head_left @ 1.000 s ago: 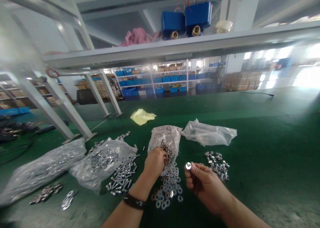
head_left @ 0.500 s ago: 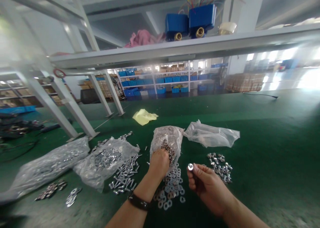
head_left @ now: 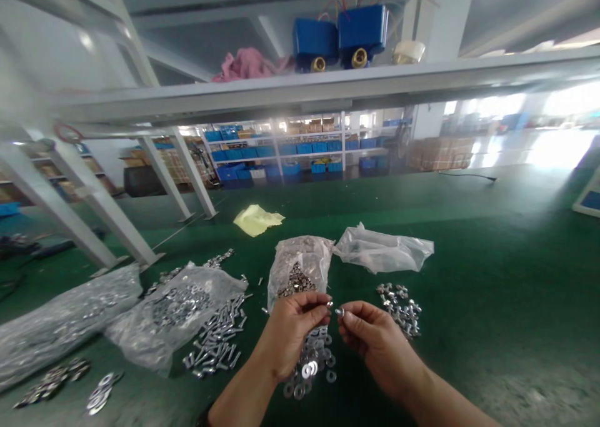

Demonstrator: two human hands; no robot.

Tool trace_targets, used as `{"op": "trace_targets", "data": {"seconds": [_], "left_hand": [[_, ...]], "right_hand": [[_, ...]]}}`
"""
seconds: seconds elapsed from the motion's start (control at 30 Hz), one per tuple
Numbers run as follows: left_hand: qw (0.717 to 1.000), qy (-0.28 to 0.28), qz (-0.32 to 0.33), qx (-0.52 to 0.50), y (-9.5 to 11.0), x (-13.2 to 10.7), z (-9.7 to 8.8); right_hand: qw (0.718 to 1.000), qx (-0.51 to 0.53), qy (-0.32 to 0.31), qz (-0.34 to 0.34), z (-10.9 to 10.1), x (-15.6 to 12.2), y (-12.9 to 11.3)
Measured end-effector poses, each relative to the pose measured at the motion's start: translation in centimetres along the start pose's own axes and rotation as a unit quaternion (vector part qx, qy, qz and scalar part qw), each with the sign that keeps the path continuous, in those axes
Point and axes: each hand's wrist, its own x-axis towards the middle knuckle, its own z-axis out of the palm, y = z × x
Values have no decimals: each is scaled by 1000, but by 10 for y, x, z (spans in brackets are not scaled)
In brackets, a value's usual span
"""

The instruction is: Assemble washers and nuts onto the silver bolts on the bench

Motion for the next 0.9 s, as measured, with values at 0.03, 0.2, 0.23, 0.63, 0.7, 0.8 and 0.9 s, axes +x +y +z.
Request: {"op": "trace_targets", "data": {"seconds": [0.03, 0.2, 0.23, 0.63, 0.7, 0.8, 0.9], "left_hand": [[1000, -6, -9, -16, 0, -1, 2], [995, -9, -36, -96, 3, -5, 11], [994, -12, -40, -102, 3, -6, 12], [987, -8, -52, -149, -3, -5, 10], [988, -6, -51, -148, -2, -5, 11], [989, 4, -56, -136, -1, -4, 11], [991, 10, -58, -123, 0, -3, 11]], "right_hand": [[1000, -14, 7, -7, 0, 0, 0], [996, -84, 20, -39, 0, 1, -2], [995, -92, 18, -43, 0, 1, -2], [982, -165, 42, -79, -1, 0, -5], [975, -196, 46, -92, -2, 1, -5], [957, -262, 55, -113, -3, 2, -5], [941, -305, 55, -136, -3, 2, -6]]}}
